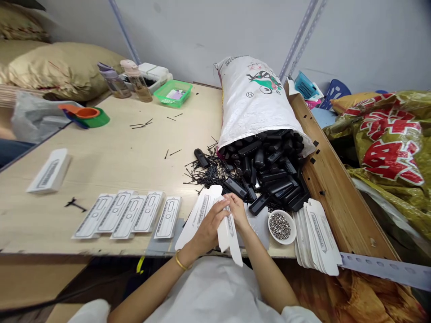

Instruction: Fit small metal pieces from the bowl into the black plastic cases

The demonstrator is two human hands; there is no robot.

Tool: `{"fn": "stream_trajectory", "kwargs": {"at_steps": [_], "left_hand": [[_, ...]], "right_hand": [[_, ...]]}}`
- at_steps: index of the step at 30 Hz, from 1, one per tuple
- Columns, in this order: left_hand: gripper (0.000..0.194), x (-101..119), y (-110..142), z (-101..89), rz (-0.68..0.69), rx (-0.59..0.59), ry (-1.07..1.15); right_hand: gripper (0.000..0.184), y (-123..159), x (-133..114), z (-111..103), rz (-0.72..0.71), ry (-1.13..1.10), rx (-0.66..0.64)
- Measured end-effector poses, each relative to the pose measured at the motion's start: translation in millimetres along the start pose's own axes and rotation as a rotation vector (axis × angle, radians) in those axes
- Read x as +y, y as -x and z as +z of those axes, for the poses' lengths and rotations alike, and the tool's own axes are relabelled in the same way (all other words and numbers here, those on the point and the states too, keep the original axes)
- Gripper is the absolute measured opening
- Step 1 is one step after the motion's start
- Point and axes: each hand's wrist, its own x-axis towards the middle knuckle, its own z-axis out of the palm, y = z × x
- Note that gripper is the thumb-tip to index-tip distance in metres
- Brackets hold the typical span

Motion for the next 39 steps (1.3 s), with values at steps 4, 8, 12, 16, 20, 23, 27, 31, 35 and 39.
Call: {"fn": "stream_trajectory", "kwargs": {"at_steps": [4, 8, 12, 16, 20, 23, 27, 31, 35, 39], "left_hand": [[0.055, -4, -9, -17.9, -0.642, 0.048, -0.054], [0.066, -21, -17, -39.0, -0.889, -0.206, -0.255], [0.059, -28, -22, -46.9, -0.839, -0.415, -0.51], [0.051, -21, -27, -34.3, -0.547, -0.526, -0.413], [0.051, -19, -23, -23.2, -0.623, -0.343, -0.189], [0.055, -24, -20, -26.0, -0.759, -0.127, -0.087], [0.062, -21, -21, -22.3, -0.843, 0.045, 0.047], [0.072, -10, -24, 2.2, -0.805, 0.108, 0.193], [0.071, -2, -24, 27.8, -0.733, 0.094, 0.247], [0.07, 4, -26, 40.9, -0.629, 0.071, 0.25]], "right_hand": [[0.026, -22, 0, -17, -0.153, 0.667, 0.062], [0.039, -40, -2, -49, -0.112, 0.82, -0.006], [0.034, -36, -27, -84, -0.125, 0.624, -0.14], [0.021, -21, -54, -78, -0.158, 0.552, -0.461], [0.031, -22, -54, -52, -0.047, 0.594, -0.117], [0.035, -31, -42, -42, 0.146, 0.87, 0.034], [0.011, -40, -23, -31, 0.206, 0.985, 0.037], [0.008, -43, -20, -36, 0.124, 0.894, 0.061], [0.016, -33, -43, -62, 0.018, 0.669, 0.09], [0.043, -1, -71, -69, -0.22, 0.086, 0.144]]}}
